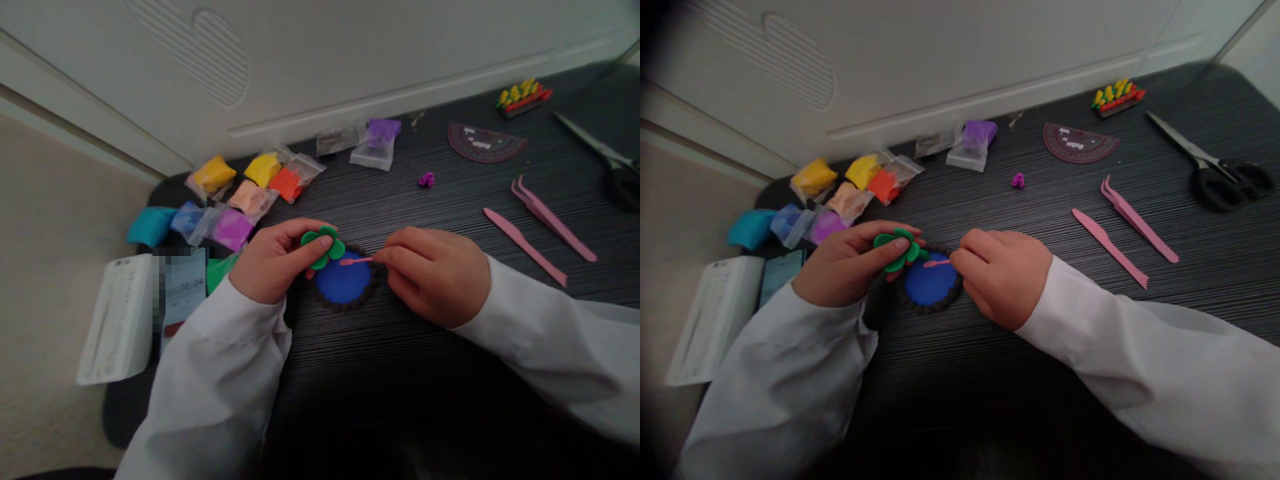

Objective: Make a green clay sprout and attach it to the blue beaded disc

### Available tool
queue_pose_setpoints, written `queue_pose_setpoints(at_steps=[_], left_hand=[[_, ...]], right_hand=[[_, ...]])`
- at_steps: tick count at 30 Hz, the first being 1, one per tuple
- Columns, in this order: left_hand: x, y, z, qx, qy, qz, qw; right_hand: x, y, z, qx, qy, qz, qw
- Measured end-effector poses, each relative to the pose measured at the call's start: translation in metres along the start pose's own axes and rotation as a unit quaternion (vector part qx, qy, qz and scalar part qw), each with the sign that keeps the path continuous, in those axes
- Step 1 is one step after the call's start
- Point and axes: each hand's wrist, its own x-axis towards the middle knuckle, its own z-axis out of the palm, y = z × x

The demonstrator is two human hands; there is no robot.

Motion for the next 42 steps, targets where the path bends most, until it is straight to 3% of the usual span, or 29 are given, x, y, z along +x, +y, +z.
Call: queue_pose_setpoints(at_steps=[10, 14, 18, 21, 25, 28, 32, 38, 42], left_hand=[[-0.003, 0.002, -0.002, -0.005, 0.008, 0.048, 0.999], [-0.003, -0.001, -0.005, -0.031, 0.017, 0.09, 0.995], [0.001, -0.009, -0.006, -0.143, 0.032, 0.127, 0.981], [0.005, -0.013, -0.004, -0.176, 0.045, 0.135, 0.974], [0.007, -0.019, -0.003, -0.091, 0.081, 0.168, 0.978], [0.009, -0.025, -0.004, 0.033, 0.053, 0.202, 0.977], [0.011, -0.03, -0.004, 0.124, 0.037, 0.213, 0.968], [0.004, -0.021, -0.003, 0.196, 0.048, 0.213, 0.956], [0.002, -0.018, -0.003, 0.227, 0.053, 0.21, 0.949]], right_hand=[[-0.01, -0.016, -0.001, 0.032, -0.026, 0.009, 0.999], [-0.013, -0.016, -0.016, 0.085, -0.041, 0.004, 0.996], [-0.012, -0.014, -0.043, 0.134, -0.031, 0.002, 0.99], [-0.013, -0.016, -0.065, 0.185, 0.0, 0.046, 0.982], [-0.018, -0.029, -0.082, 0.306, 0.034, 0.161, 0.938], [-0.025, -0.044, -0.074, 0.348, 0.087, 0.188, 0.914], [-0.032, -0.062, -0.047, 0.307, 0.148, 0.197, 0.919], [-0.036, -0.071, -0.023, 0.246, 0.117, 0.178, 0.946], [-0.031, -0.071, -0.018, 0.128, 0.087, 0.125, 0.98]])
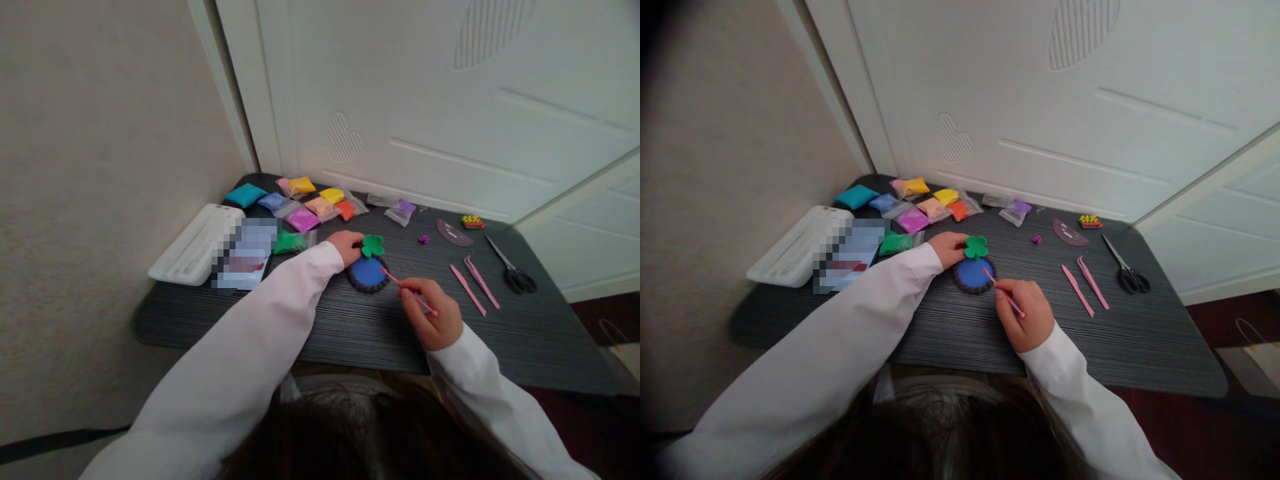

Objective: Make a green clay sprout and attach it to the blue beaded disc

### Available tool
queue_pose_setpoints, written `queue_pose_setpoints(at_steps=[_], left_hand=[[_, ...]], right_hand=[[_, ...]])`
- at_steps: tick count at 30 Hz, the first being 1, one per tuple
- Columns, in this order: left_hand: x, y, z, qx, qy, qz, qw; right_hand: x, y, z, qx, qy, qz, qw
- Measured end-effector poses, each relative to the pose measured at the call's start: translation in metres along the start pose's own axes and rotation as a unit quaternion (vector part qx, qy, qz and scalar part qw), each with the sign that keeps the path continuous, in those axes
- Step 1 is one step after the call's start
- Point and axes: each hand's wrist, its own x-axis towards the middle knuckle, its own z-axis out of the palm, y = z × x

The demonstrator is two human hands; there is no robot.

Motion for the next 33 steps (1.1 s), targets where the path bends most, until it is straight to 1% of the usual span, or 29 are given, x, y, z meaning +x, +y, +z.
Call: queue_pose_setpoints(at_steps=[3, 5, 10, 23, 33], left_hand=[[0.0, -0.001, 0.001, 0.009, 0.0, 0.002, 1.0], [0.0, -0.002, 0.001, 0.012, -0.002, 0.003, 1.0], [0.0, -0.003, 0.001, 0.012, -0.007, 0.006, 1.0], [0.002, -0.01, 0.002, -0.023, -0.018, 0.012, 1.0], [0.004, -0.013, 0.003, -0.093, -0.031, 0.011, 0.995]], right_hand=[[0.008, 0.0, 0.01, -0.075, -0.01, -0.072, 0.994], [0.012, 0.002, 0.018, -0.108, -0.027, -0.107, 0.988], [0.019, 0.008, 0.029, -0.153, -0.046, -0.138, 0.977], [0.02, 0.011, 0.031, -0.183, -0.034, -0.137, 0.973], [0.021, 0.012, 0.031, -0.184, -0.035, -0.13, 0.974]])
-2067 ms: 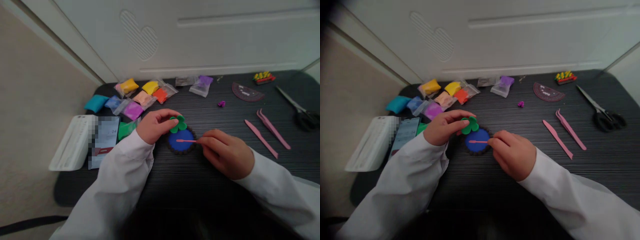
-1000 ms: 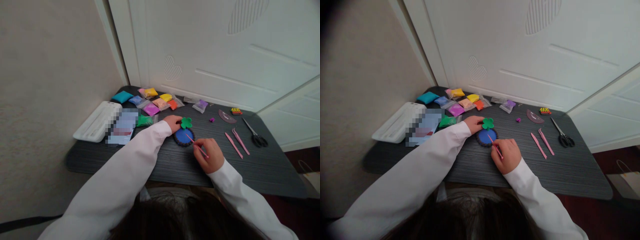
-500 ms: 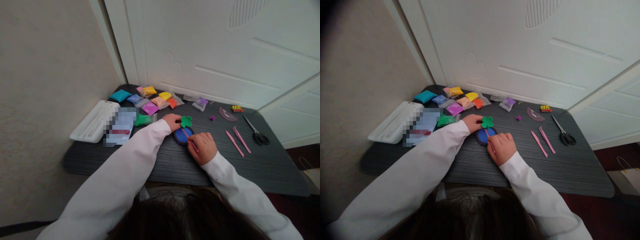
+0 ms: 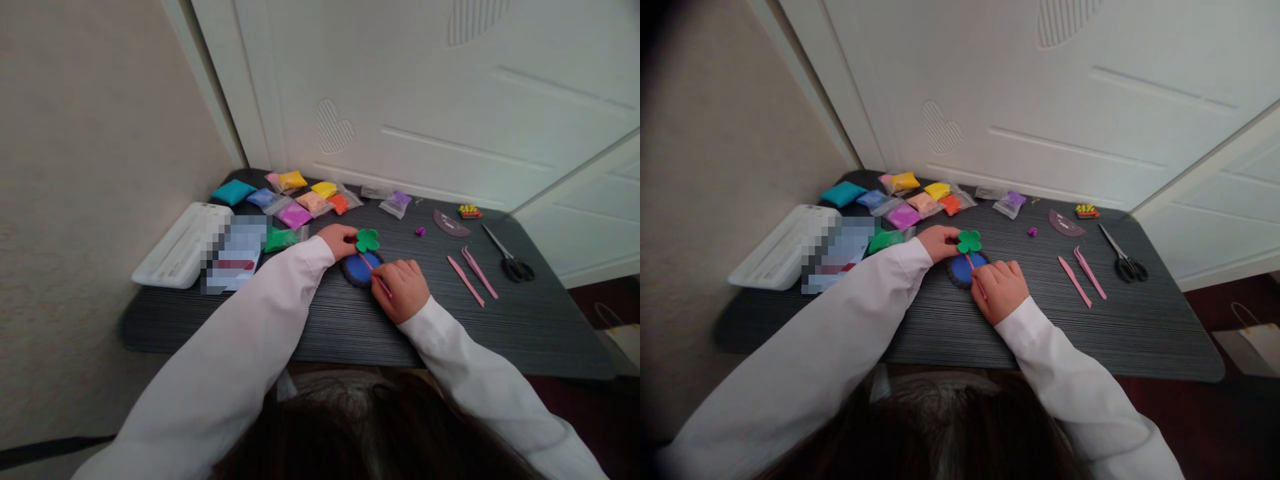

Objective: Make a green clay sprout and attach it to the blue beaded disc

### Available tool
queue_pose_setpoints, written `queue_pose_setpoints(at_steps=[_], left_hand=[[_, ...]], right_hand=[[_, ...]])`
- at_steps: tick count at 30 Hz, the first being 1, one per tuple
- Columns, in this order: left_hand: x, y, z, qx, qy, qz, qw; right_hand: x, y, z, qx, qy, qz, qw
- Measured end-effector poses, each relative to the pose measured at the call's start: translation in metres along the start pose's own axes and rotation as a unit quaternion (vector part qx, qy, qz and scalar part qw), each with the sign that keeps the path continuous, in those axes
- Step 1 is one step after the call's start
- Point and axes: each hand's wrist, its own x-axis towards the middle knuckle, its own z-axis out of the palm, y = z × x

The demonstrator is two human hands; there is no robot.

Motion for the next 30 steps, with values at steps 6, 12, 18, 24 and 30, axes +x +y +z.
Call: queue_pose_setpoints(at_steps=[6, 12, 18, 24, 30], left_hand=[[0.0015, -0.0029, 0.0007, -0.043, -0.005, 0.0, 0.999], [0.0025, -0.0067, 0.001, -0.053, -0.007, -0.002, 0.999], [0.0017, -0.005, 0.0008, -0.057, -0.009, -0.001, 0.998], [0.002, -0.0058, 0.0011, -0.063, -0.013, 0.003, 0.998], [0.0031, -0.0078, 0.0025, -0.065, -0.008, 0.004, 0.998]], right_hand=[[0.0005, -0.0004, -0.0002, -0.007, -0.005, 0.004, 1.0], [0.0003, -0.0012, -0.0016, -0.015, -0.008, 0.001, 1.0], [0.0001, -0.0019, -0.0026, -0.021, -0.011, 0.001, 1.0], [-0.0007, -0.0013, -0.0013, -0.017, -0.005, 0.0, 1.0], [-0.0025, -0.0009, -0.0002, -0.012, 0.009, -0.006, 1.0]])
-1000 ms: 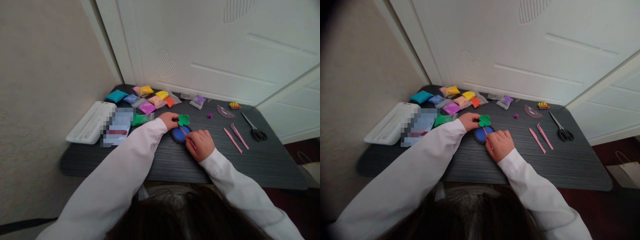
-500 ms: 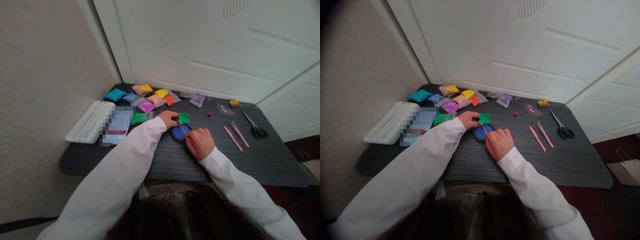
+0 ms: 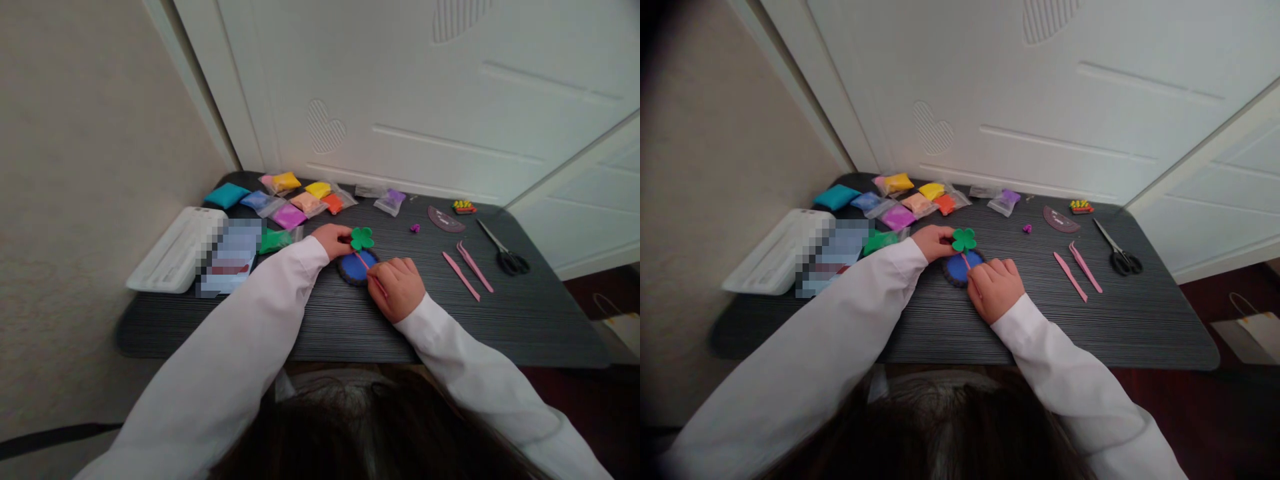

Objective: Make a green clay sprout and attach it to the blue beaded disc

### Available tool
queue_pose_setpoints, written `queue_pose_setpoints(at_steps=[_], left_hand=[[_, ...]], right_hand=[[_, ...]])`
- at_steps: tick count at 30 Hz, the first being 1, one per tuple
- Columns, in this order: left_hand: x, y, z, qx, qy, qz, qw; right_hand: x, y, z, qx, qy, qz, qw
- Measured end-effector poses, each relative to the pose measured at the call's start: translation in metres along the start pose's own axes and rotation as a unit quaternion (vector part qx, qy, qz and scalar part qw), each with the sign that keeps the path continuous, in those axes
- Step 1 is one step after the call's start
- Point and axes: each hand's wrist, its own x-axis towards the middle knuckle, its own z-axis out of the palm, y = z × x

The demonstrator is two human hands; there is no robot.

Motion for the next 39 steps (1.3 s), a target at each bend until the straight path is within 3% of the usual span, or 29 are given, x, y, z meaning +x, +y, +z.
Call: queue_pose_setpoints(at_steps=[5, 39], left_hand=[[-0.0012, 0.0016, 0.0, -0.005, 0.001, 0.002, 1.0], [-0.0003, 0.0009, -0.0003, 0.039, 0.01, 0.009, 0.999]], right_hand=[[-0.0035, -0.0001, -0.0019, 0.002, 0.023, 0.01, 1.0], [0.0003, -0.001, 0.0017, -0.028, 0.01, 0.004, 1.0]])
